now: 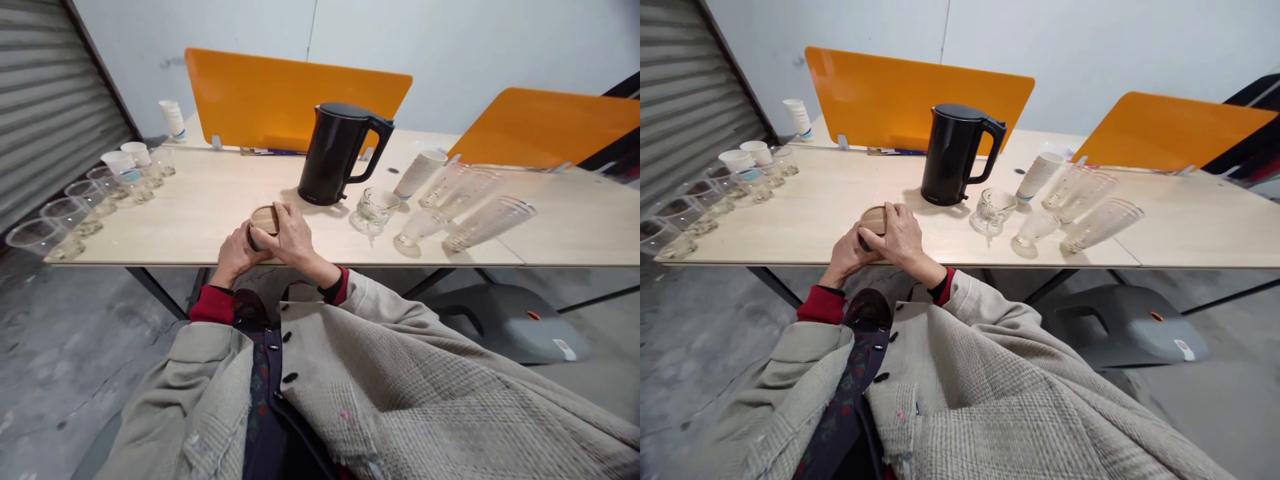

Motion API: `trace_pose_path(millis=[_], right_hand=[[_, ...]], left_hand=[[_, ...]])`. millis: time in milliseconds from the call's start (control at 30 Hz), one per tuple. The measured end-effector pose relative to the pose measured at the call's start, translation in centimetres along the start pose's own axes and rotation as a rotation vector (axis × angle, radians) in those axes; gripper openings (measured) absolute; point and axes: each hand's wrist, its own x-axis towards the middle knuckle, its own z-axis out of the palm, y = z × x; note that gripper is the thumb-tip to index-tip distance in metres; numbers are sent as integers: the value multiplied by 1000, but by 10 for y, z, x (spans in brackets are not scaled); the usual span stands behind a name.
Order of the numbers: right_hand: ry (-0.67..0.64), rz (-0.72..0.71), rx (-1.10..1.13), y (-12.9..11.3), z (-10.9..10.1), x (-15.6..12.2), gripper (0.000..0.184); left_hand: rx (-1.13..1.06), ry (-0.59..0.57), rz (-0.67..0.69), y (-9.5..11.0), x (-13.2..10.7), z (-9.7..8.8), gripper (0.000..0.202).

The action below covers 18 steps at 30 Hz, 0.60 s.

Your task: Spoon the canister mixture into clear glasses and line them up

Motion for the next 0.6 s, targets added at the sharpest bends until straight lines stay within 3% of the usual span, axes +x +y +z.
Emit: trace_pose_path(millis=[367, 500, 600], right_hand=[[113, 90, 366, 17, 6, 18, 63], [295, 136, 393, 52, -2, 20, 71], [325, 222, 246, 89, -7, 8, 76]], left_hand=[[-126, 25, 11, -2, 1, -3, 91], [-128, 12, 13, -1, 1, -5, 92], [-119, 17, 6, -1, 1, -5, 91]])
